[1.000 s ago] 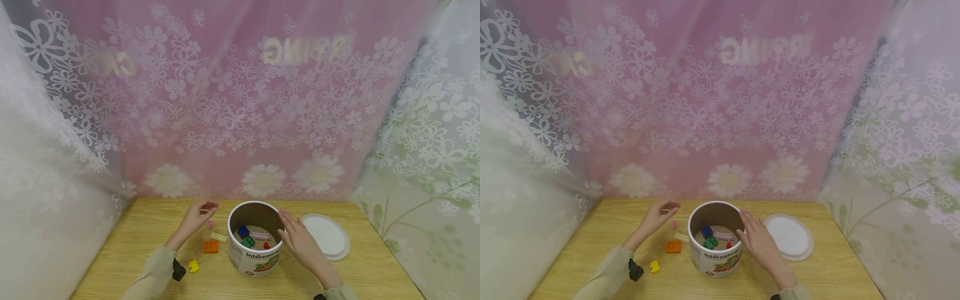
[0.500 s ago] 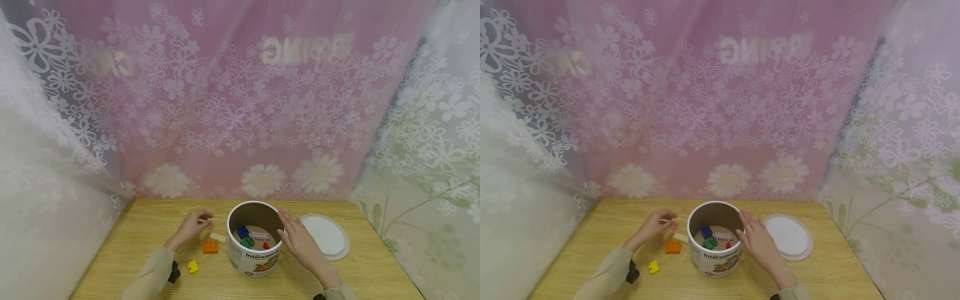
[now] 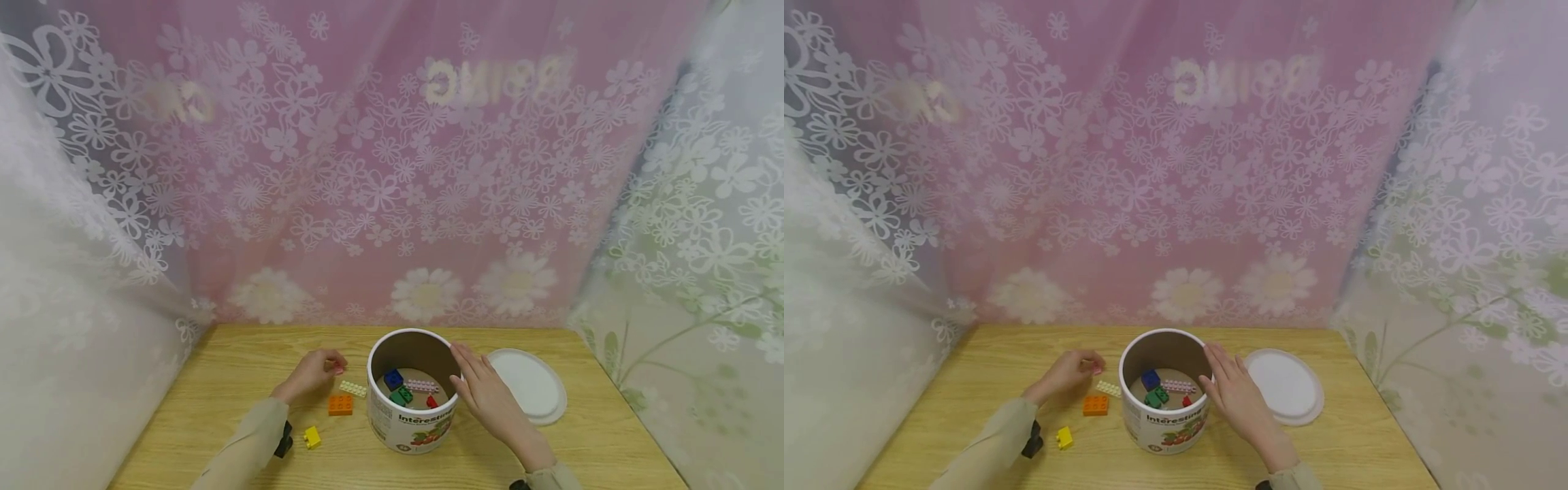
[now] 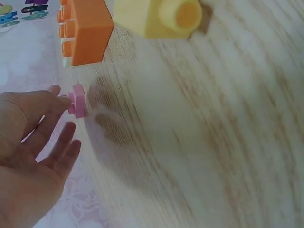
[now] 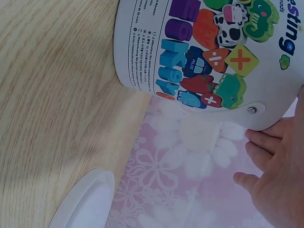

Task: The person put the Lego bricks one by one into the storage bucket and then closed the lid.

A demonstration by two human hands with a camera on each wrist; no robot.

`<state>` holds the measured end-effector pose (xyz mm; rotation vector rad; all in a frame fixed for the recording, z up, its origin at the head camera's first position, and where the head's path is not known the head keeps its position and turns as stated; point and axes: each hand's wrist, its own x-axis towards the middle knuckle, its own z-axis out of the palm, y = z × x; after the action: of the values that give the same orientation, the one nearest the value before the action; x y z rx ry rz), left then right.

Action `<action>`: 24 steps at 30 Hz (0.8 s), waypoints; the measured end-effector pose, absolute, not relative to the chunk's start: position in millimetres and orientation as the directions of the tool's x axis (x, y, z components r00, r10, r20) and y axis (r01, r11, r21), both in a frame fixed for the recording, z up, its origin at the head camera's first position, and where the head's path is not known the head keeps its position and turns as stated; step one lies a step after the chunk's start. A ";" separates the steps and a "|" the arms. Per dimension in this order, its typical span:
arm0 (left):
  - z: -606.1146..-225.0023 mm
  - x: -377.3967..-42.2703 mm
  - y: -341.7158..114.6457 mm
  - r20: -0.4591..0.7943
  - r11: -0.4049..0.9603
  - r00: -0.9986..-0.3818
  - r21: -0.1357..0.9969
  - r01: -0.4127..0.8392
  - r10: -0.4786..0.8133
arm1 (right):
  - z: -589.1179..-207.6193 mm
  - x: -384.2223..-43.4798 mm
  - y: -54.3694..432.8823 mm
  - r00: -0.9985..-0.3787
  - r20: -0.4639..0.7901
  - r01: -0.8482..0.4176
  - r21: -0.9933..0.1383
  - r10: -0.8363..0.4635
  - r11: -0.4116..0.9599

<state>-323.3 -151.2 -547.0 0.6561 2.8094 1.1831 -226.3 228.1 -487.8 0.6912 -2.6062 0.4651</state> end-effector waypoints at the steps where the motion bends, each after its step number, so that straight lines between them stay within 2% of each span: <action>1: -547.6 -323.7 -151.6 0.141 0.630 -0.910 0.679 0.376 0.391 | -487.7 -226.3 228.0 -0.795 0.460 -0.531 -0.213 -0.395 0.820; 11: -549.8 -322.0 -160.6 0.152 0.692 -0.910 0.604 0.395 0.386 | -488.9 -226.2 228.6 -0.795 0.460 -0.528 -0.205 -0.395 0.824; 19: -544.6 -317.4 -165.7 0.109 0.682 -0.930 0.650 0.335 0.352 | -489.3 -226.7 228.9 -0.795 0.457 -0.528 -0.198 -0.398 0.826; 24: -536.6 -318.6 -166.1 0.143 0.643 -0.926 0.682 0.348 0.350 | -490.2 -227.2 229.0 -0.789 0.468 -0.532 -0.194 -0.399 0.824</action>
<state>-318.6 -166.1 -536.6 0.6046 2.8457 1.1809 -227.2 229.0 -490.2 0.6945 -2.5940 0.4446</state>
